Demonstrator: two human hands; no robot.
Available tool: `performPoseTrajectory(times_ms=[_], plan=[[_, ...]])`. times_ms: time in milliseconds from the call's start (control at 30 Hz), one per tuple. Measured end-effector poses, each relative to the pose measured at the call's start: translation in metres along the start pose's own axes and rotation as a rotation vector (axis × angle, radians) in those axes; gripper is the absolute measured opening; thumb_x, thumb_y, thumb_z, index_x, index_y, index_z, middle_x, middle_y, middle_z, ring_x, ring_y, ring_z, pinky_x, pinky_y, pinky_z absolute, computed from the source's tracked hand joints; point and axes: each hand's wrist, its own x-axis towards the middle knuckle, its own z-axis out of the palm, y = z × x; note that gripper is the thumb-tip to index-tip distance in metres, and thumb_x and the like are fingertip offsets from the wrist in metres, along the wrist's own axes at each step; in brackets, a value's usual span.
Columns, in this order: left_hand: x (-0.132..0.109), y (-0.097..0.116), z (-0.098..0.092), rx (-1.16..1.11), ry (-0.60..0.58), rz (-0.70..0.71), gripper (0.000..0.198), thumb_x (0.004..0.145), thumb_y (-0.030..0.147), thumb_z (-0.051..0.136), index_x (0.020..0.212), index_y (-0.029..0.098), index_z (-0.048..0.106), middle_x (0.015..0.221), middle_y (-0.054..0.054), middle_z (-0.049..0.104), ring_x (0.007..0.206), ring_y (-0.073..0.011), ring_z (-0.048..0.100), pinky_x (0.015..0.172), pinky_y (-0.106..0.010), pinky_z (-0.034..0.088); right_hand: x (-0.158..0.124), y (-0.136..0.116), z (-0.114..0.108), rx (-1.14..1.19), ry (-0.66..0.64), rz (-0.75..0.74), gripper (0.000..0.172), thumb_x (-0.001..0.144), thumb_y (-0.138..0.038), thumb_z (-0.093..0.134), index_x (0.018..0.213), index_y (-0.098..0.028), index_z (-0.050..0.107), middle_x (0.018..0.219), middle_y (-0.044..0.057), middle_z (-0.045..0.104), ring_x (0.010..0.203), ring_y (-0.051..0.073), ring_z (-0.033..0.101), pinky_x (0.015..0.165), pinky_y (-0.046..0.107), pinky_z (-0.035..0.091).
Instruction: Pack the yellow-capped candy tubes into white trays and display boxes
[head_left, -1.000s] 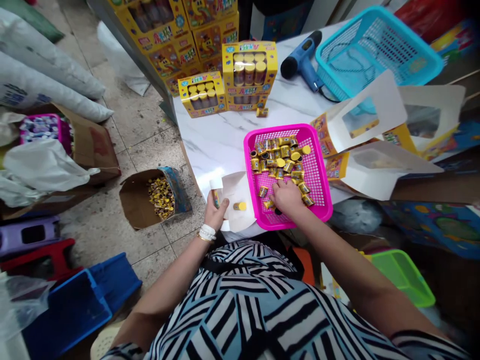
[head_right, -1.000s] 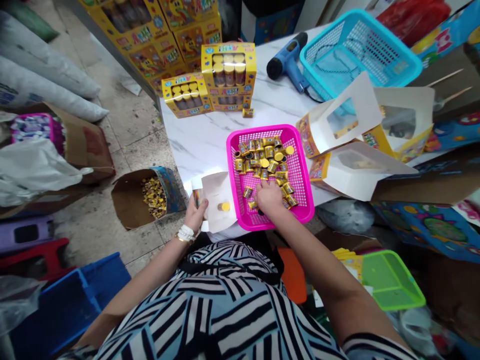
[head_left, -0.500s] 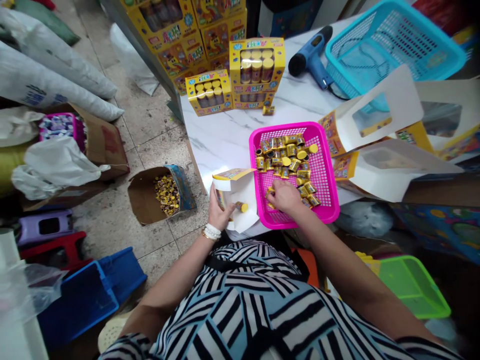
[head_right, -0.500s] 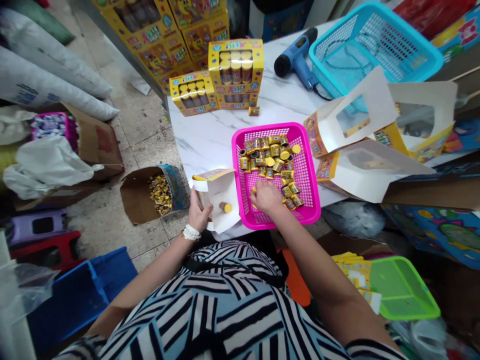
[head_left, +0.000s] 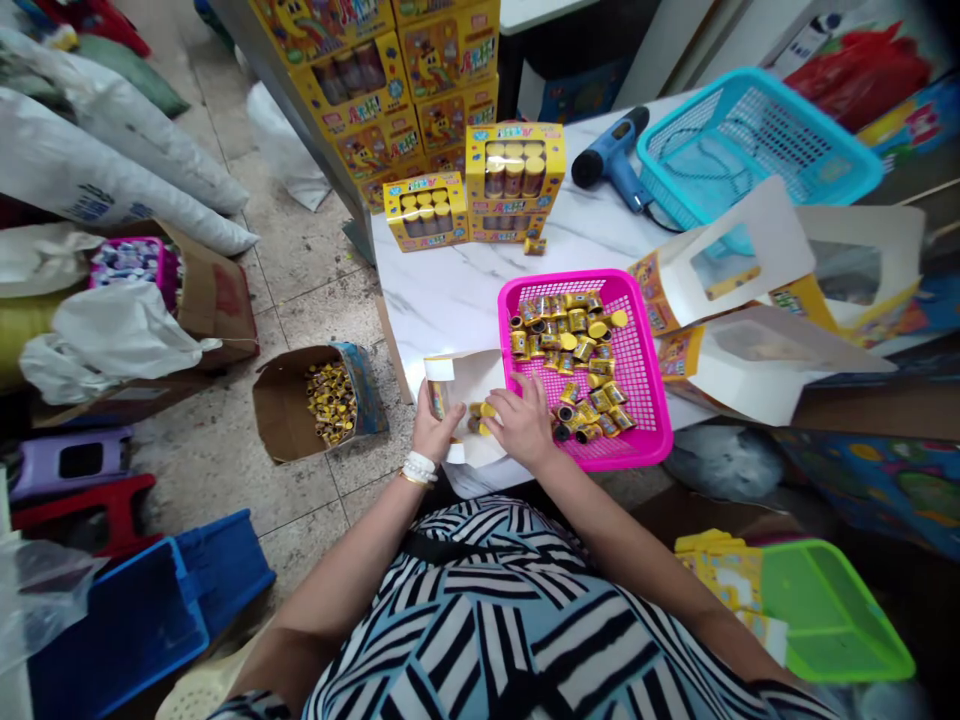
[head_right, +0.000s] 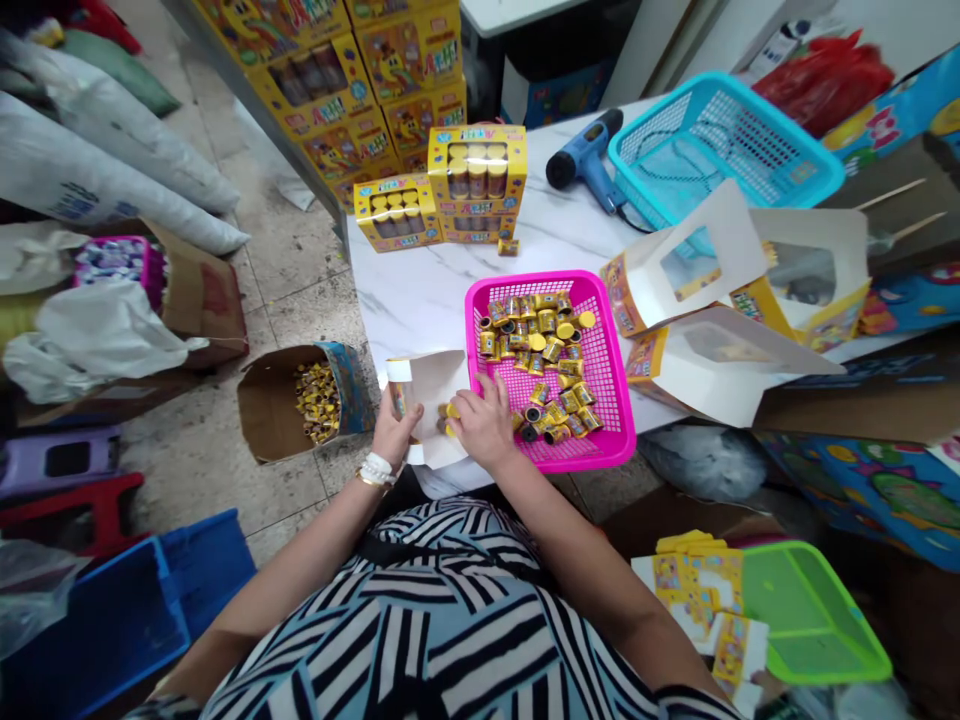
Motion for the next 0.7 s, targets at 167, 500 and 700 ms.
performPoseTrajectory(times_ms=[167,500,700], plan=[[0.001,-0.004,-0.003,0.062,0.012,-0.015,0.091,0.076,0.061,0.072,0.148,0.020,0.037,0.147,-0.014,0.051,0.137,-0.0322,0.048,0.116,-0.047,0.038,-0.027,0.037,-0.022,-0.066,-0.042,0.177,0.025,0.091,-0.029,0.057,0.111,-0.021,0.068,0.115,0.009,0.070,0.117,0.029,0.052,0.106,0.046,0.034],[0.004,0.009,-0.003,0.069,-0.052,0.026,0.092,0.079,0.066,0.066,0.150,0.017,0.034,0.148,-0.017,0.049,0.136,-0.0317,0.048,0.117,-0.047,0.035,-0.031,0.081,-0.028,-0.237,-0.577,-0.057,0.021,0.083,-0.016,0.057,0.099,-0.016,0.071,0.103,0.015,0.069,0.121,0.034,0.051,0.115,0.058,0.023],[-0.005,0.001,-0.006,0.113,-0.030,0.092,0.091,0.081,0.060,0.068,0.151,0.017,0.031,0.152,-0.017,0.043,0.140,-0.0302,0.044,0.119,-0.045,0.032,-0.006,0.071,-0.057,0.321,-0.321,0.173,0.029,0.091,-0.029,0.056,0.117,-0.020,0.065,0.113,0.009,0.067,0.105,0.022,0.063,0.095,0.036,0.048]])
